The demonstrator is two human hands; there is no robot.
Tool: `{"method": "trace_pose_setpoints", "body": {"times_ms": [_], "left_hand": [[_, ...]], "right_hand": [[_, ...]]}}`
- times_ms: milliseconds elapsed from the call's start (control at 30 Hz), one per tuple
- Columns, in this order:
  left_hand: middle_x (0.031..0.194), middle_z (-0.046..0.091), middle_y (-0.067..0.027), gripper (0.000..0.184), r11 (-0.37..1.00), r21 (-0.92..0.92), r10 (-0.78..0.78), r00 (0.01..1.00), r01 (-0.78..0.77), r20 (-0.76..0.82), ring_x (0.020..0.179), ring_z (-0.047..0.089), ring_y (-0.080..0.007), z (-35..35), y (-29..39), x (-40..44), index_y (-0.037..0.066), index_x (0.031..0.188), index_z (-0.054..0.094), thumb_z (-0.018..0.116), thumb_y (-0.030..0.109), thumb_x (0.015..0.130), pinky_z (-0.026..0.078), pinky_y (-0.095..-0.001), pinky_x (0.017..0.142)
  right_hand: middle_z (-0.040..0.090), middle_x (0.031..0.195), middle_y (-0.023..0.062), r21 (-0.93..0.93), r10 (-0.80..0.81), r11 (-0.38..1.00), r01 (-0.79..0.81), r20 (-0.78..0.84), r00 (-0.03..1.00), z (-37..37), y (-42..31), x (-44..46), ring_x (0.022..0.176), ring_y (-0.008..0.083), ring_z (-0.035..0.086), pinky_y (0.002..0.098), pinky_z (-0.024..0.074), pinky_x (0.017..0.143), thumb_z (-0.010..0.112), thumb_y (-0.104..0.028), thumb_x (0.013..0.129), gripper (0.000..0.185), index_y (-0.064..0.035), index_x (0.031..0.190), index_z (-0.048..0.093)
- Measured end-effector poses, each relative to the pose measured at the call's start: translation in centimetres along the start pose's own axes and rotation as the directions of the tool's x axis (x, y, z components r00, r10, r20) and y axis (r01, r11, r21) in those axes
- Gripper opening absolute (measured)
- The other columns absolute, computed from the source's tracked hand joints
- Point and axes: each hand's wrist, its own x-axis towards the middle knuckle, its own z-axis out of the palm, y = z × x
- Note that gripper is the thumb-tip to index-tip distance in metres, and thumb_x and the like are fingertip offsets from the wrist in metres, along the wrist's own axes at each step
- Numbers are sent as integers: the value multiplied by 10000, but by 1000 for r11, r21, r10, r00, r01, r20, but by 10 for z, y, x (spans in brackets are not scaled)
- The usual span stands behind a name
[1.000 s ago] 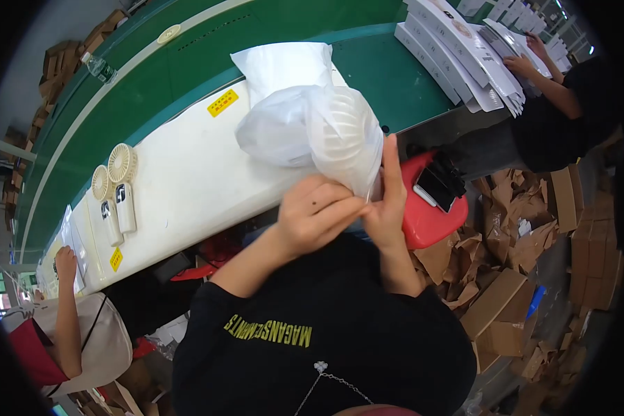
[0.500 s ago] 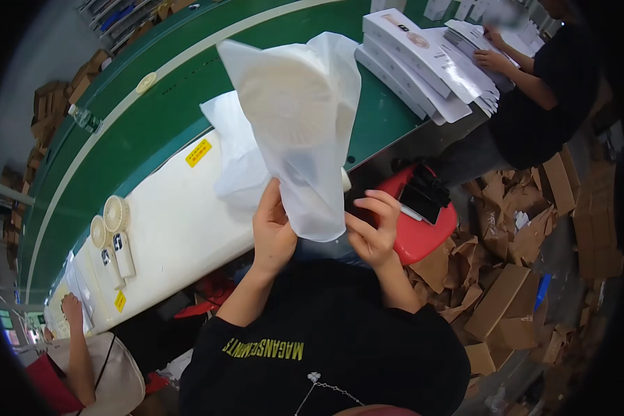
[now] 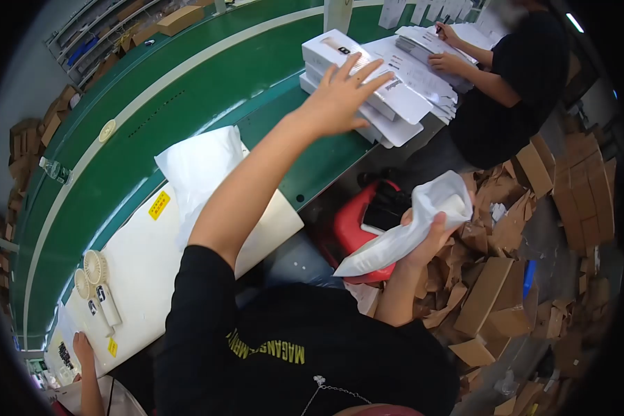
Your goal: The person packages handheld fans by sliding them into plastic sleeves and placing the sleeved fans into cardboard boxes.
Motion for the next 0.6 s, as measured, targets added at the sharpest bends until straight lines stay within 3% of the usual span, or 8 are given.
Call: {"method": "trace_pose_setpoints", "body": {"times_ms": [33,100,133,233,267,400,533,600], "left_hand": [[1370,435,-58,728,1000,-5,3,1000,-3,-14,1245,408,-267,14,-14,6,165,1346,430,764,143,700,365,-485,997],[1373,419,-45,812,988,145,7,969,-44,247,1269,390,-275,16,-28,17,181,1338,417,814,196,631,343,-504,1014],[1373,419,-45,812,989,141,13,971,-47,237,1269,390,-275,18,-31,20,181,1338,417,814,196,631,343,-504,1014],[1318,465,-37,759,998,16,46,933,-55,358,1278,389,-264,18,-38,20,184,1266,464,831,212,601,334,-483,1040],[1318,465,-37,759,998,21,46,932,-57,358,1278,389,-264,15,-40,19,184,1266,464,831,212,601,334,-483,1040],[1200,543,-50,733,981,-83,190,948,-174,257,1178,496,-257,-1,-40,15,243,1279,466,809,262,631,429,-465,963],[1127,590,-33,510,984,-27,171,979,-175,-110,991,619,-233,-60,-25,-6,268,1153,584,765,203,680,525,-357,825],[1113,597,-29,445,990,-14,130,965,-137,-229,944,642,-230,-95,-23,-21,268,1107,620,752,183,691,543,-344,784]], "right_hand": [[526,1081,162,-77,43,996,-39,55,998,-6,6,4,840,231,584,310,520,580,590,-172,834,616,-94,1376,307],[529,1096,169,-235,140,967,-103,148,979,-8,9,14,765,235,594,306,529,576,573,-180,831,620,-95,1384,306],[529,1096,169,-239,130,967,-91,149,980,-10,9,20,765,235,594,306,529,576,573,-180,831,620,-95,1384,306],[505,1132,167,28,418,906,-423,115,901,-2,16,36,672,214,571,287,463,429,547,-212,840,620,-92,1393,292],[505,1132,167,34,417,905,-423,118,901,6,19,41,672,214,571,287,463,429,547,-212,840,620,-92,1393,292],[503,1133,170,135,354,913,-385,210,912,45,24,59,645,204,563,293,454,410,521,-263,855,613,-102,1397,286],[524,1111,179,286,218,881,-377,462,860,81,13,65,666,195,566,253,424,411,533,-275,845,667,-78,1422,261],[531,1116,184,553,-67,764,-332,579,812,91,13,83,742,188,569,272,470,516,525,-305,852,633,-41,1384,303]]}}
